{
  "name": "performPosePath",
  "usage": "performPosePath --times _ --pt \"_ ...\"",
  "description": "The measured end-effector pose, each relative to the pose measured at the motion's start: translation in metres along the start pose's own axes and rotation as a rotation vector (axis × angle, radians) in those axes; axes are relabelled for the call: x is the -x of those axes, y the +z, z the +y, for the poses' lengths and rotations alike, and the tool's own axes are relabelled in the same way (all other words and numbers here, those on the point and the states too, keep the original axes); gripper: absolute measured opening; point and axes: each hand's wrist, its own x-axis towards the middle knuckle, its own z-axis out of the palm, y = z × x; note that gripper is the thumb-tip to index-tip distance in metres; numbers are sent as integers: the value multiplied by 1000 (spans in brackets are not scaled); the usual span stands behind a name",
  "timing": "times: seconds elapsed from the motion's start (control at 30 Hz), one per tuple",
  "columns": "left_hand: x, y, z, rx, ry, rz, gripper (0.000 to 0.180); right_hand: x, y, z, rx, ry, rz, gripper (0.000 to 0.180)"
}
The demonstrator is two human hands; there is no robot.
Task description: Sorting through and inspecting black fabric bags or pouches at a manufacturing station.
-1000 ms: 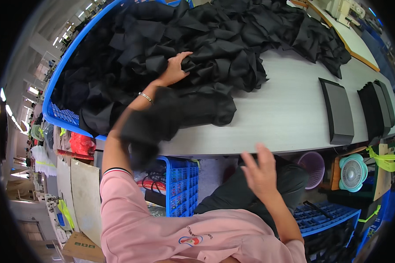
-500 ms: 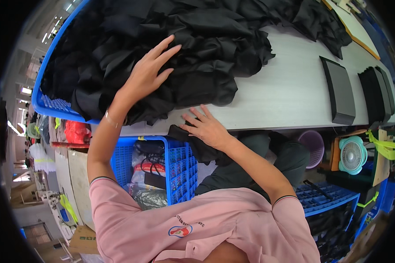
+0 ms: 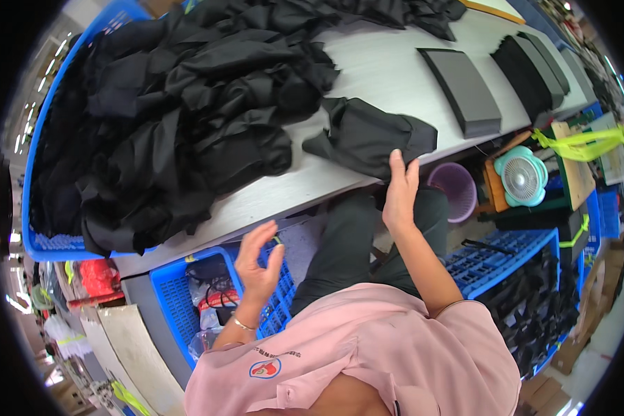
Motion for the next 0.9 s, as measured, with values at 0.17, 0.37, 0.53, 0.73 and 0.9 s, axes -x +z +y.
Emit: performPosePath --times 0.17,0.37,0.53,0.73,0.9 --pt "-13 77 41 160 59 -61 39 22 -29 -1 38 17 26 58" --pt "-51 146 63 143 250 -390 75 44 -60 0 127 -172 43 45" --pt "-60 182 30 -7 213 -364 82 47 -68 -12 197 -124 -102 28" --pt "-51 177 62 362 -56 -363 88 21 -57 -41 846 -1108 -245 14" --pt "-18 167 23 515 -309 117 85 13 -40 -38 1216 -1295 -699 14"
